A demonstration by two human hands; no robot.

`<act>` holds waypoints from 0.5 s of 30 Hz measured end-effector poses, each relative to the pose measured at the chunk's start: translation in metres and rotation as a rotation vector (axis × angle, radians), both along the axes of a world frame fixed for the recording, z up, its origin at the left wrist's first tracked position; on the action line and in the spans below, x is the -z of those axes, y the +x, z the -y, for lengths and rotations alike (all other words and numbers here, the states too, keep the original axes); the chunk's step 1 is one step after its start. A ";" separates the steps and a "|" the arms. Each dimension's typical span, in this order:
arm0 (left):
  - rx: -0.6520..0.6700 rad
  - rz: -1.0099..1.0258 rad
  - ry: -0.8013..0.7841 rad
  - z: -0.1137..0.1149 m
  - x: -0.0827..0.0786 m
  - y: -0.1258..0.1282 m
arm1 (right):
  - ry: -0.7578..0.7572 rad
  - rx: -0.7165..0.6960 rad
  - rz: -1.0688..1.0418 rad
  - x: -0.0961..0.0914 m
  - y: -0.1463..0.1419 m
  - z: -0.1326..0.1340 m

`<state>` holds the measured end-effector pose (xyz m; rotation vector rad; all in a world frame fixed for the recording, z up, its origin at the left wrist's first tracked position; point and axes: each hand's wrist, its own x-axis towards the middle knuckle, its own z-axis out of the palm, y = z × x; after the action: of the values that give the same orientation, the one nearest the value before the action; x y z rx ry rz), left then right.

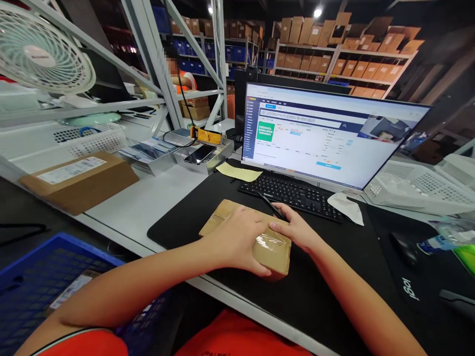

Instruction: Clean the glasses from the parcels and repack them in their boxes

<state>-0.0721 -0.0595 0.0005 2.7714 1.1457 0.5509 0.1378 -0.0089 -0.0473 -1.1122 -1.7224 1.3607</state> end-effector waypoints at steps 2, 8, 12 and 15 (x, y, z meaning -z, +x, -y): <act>0.004 0.013 0.021 0.001 0.003 -0.002 | 0.006 -0.002 -0.026 0.002 -0.001 0.000; 0.000 -0.032 0.250 0.008 0.008 -0.006 | 0.020 -0.011 -0.087 0.006 0.001 -0.002; 0.034 -0.014 0.670 0.018 0.008 -0.012 | -0.007 0.004 -0.137 0.010 0.001 -0.005; 0.085 -0.011 0.920 0.031 0.014 -0.018 | -0.007 0.025 -0.146 0.011 0.000 -0.006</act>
<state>-0.0901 -0.0909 -0.0139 3.5184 0.9060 1.3317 0.1378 -0.0031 -0.0579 -1.0089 -1.5949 1.3983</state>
